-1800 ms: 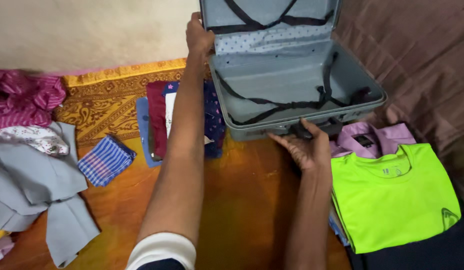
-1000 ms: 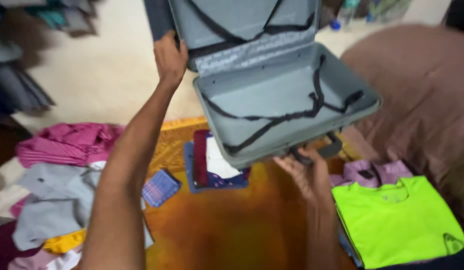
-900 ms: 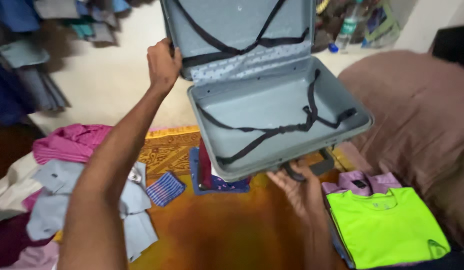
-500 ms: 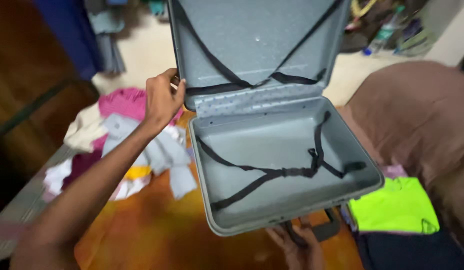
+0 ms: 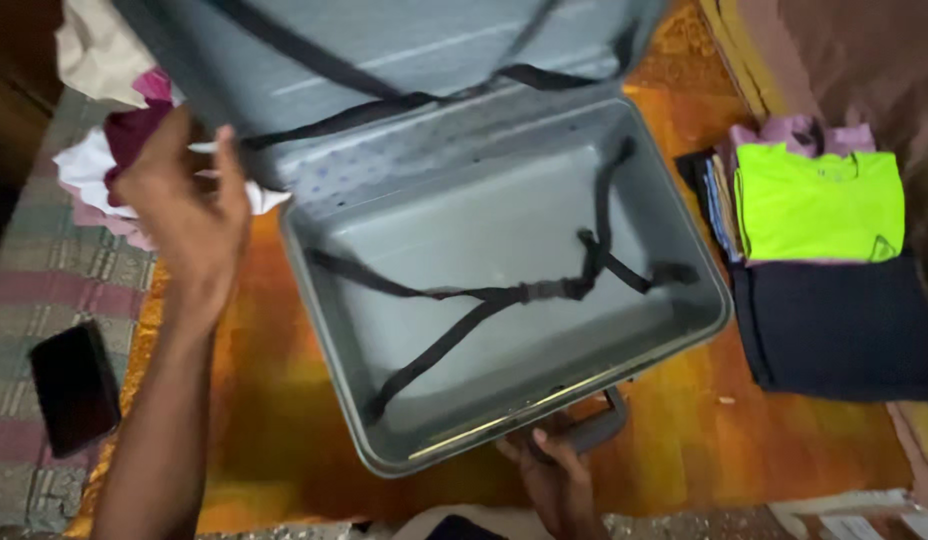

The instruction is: The person places several items of clothing, including folded shirts and pants, one by one into an open suitcase and arranges them to fit before closing the lid.

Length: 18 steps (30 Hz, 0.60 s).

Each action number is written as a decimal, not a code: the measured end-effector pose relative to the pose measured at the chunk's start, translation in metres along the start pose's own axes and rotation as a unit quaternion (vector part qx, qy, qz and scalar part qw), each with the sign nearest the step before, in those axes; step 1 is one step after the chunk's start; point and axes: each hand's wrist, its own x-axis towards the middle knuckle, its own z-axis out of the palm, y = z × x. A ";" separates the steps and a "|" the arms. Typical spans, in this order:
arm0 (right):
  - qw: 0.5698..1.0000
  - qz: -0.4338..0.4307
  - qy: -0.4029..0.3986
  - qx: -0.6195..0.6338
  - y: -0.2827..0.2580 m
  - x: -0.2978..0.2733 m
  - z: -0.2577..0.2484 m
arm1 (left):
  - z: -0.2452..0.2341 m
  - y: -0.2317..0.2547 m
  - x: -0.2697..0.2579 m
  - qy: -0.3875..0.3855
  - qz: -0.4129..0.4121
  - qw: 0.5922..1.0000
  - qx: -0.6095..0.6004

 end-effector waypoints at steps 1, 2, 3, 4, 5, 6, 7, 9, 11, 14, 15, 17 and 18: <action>1.000 0.001 0.006 0.000 0.003 -0.001 -0.003 | -0.009 -0.003 -0.010 -0.004 -0.021 1.000 -0.006; 0.999 0.047 0.023 -0.015 0.006 -0.001 -0.007 | -0.015 -0.005 -0.019 -0.008 -0.024 1.000 -0.009; 0.994 0.097 0.035 -0.029 0.010 0.001 -0.013 | -0.025 -0.005 -0.026 0.009 -0.025 1.000 0.011; 0.994 0.101 0.036 -0.028 0.013 0.004 -0.021 | -0.033 -0.004 -0.035 0.016 -0.026 0.999 0.022; 0.994 0.095 0.042 -0.040 0.014 0.009 -0.032 | -0.043 -0.002 -0.046 0.023 -0.030 0.999 0.038; 0.993 0.088 0.048 -0.053 0.015 0.016 -0.047 | -0.051 0.002 -0.057 0.030 -0.061 0.995 0.073; 0.995 0.064 0.045 -0.063 0.013 0.026 -0.064 | -0.058 0.005 -0.067 0.033 -0.078 0.992 0.093; 0.995 0.027 0.045 -0.082 0.007 0.044 -0.100 | -0.068 0.017 -0.087 0.058 -0.115 0.987 0.092; 0.992 0.041 0.064 -0.099 -0.009 0.075 -0.134 | -0.072 0.035 -0.108 0.089 -0.158 0.980 0.084; 0.988 0.071 0.069 -0.122 -0.035 0.115 -0.161 | -0.078 0.071 -0.139 0.111 -0.259 0.954 0.105; 0.987 0.075 0.070 -0.123 -0.043 0.123 -0.166 | -0.078 0.082 -0.147 0.110 -0.262 0.953 0.108; 0.977 0.106 0.058 -0.176 -0.061 0.132 -0.177 | -0.079 0.104 -0.164 0.162 -0.335 0.928 0.016; 0.976 0.112 0.061 -0.179 -0.065 0.138 -0.184 | -0.081 0.108 -0.170 0.160 -0.341 0.926 0.019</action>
